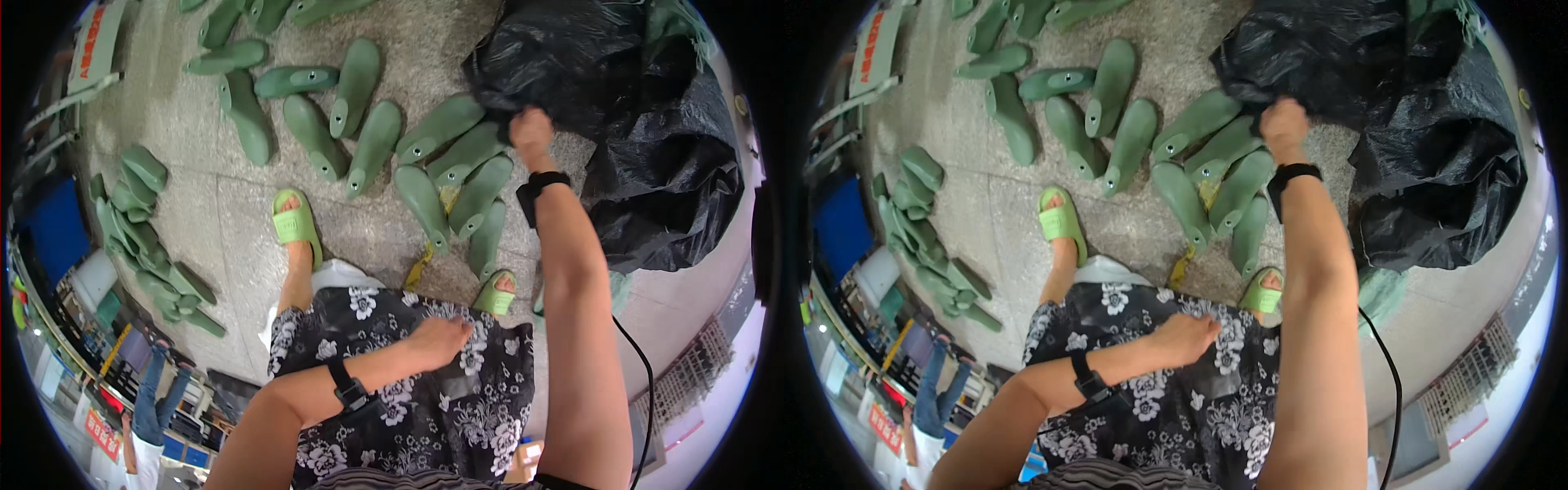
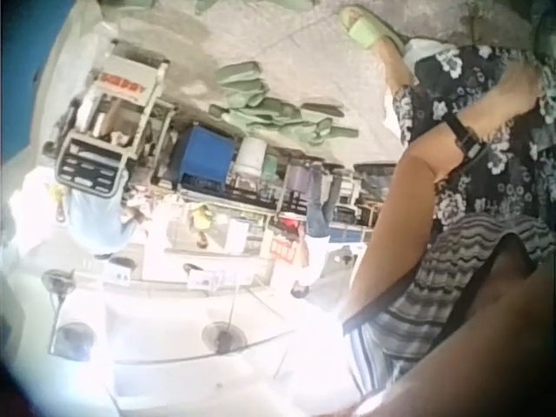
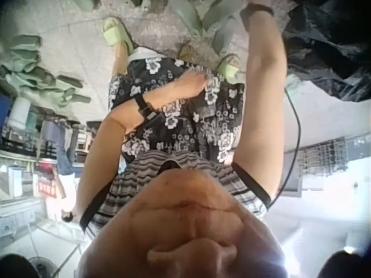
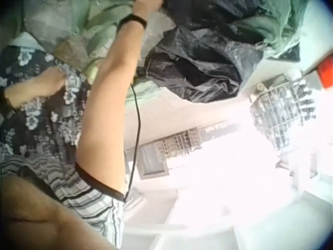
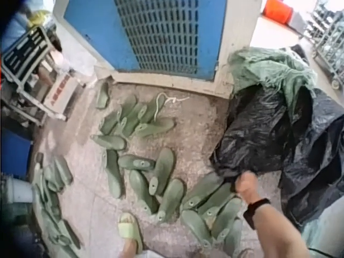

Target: The person cuts open a white sack using shears, removes green shoe lasts, and places them onto a yellow workbench. They then pick up more shoe lasts from the floor and arrange them in a row on the table.

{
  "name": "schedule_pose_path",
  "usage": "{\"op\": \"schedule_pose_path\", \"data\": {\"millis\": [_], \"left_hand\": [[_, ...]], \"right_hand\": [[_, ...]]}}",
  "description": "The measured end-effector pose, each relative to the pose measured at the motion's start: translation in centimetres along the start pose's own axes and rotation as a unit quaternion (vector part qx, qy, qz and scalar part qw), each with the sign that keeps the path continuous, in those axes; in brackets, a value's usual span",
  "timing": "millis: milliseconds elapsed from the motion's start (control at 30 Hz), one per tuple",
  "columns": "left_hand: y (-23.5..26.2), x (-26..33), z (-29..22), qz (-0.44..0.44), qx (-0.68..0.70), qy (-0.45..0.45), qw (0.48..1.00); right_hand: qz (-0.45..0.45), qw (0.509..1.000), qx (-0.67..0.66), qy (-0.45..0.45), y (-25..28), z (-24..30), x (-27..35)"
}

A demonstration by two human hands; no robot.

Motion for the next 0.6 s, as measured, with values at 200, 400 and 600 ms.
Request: {"op": "schedule_pose_path", "data": {"millis": [200, 400, 600], "left_hand": [[1.3, 0.4, -2.1, -0.013, 0.028, -0.04, 0.999], [5.5, 3.6, 1.1, -0.033, 0.051, 0.031, 0.998], [6.9, 4.4, -2.9, -0.047, 0.05, -0.056, 0.996]], "right_hand": [[-0.021, 0.984, 0.176, 0.011, 12.0, -24.8, 2.6], [0.134, 0.888, 0.391, -0.203, 22.0, -20.3, 6.0], [0.01, 0.916, 0.396, -0.071, 37.2, -22.9, 2.9]]}}
Point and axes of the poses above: each hand's wrist, its own x-axis away from the middle knuckle, its own y-axis out of the back of the hand, z = x × y, the point moved 10 cm from there along -x, towards the middle knuckle, and after that the axes turned 14 degrees about y, right-handed, at the moved point
